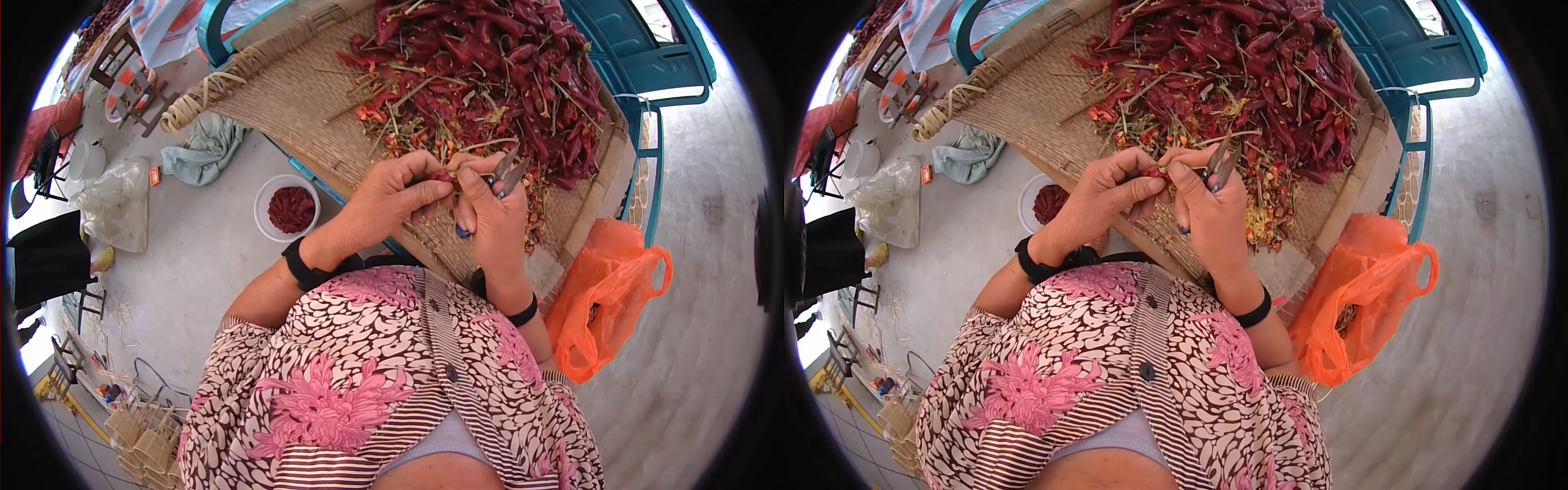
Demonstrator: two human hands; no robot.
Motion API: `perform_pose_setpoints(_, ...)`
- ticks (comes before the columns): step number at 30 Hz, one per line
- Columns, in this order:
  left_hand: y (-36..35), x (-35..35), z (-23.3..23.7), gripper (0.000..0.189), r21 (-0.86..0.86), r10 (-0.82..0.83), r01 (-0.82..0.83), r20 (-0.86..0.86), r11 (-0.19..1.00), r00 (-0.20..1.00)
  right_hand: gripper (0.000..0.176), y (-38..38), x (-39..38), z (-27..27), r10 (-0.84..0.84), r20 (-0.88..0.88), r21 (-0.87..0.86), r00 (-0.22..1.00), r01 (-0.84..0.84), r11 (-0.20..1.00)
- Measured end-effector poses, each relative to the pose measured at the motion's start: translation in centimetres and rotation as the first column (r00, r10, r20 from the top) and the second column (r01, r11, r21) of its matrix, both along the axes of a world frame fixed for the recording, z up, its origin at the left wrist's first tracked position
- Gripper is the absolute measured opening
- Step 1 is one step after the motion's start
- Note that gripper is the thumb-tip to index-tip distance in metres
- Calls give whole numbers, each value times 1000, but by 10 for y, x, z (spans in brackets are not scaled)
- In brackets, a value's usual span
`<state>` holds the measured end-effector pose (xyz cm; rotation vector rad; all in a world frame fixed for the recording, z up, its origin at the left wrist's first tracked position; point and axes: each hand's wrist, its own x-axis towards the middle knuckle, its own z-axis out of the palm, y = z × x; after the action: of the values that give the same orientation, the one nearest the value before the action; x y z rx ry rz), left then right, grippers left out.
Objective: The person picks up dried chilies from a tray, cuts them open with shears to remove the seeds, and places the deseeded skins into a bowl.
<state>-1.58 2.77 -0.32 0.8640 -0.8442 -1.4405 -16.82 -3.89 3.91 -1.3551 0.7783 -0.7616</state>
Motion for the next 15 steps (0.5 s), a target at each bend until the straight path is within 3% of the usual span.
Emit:
perform_pose_setpoints(2, 0, 0, -1, 12, -29, -21, 20, -8, 999, 1000, 10, -3, -1, 1, 4, 102, 182, 995, -22, 983)
perform_pose_setpoints(5, 0, 1, -3, 12, -83, -47, 45, -25, 996, 999, 9, -8, -5, 2, -49, 307, 510, 950, -121, 852)
perform_pose_setpoints(10, 0, 5, -2, 13, -203, -51, 55, 23, 978, 998, 12, -24, -16, -14, -160, 527, 777, 835, -396, 489)
perform_pose_setpoints(13, 1, 4, -3, 16, -182, -16, 17, 10, 983, 1000, 21, -33, -29, -14, -43, 413, 595, 910, -234, 769)
perform_pose_setpoints(14, 2, 5, -1, 17, -166, -7, 12, 29, 986, 1000, 25, -37, -31, -16, 14, -7, 316, 1000, -11, 949)
perform_pose_setpoints(15, 4, 7, 1, 19, -150, 2, 5, 48, 989, 999, 28, -40, -30, -16, -89, -417, -74, 904, 64, 995)
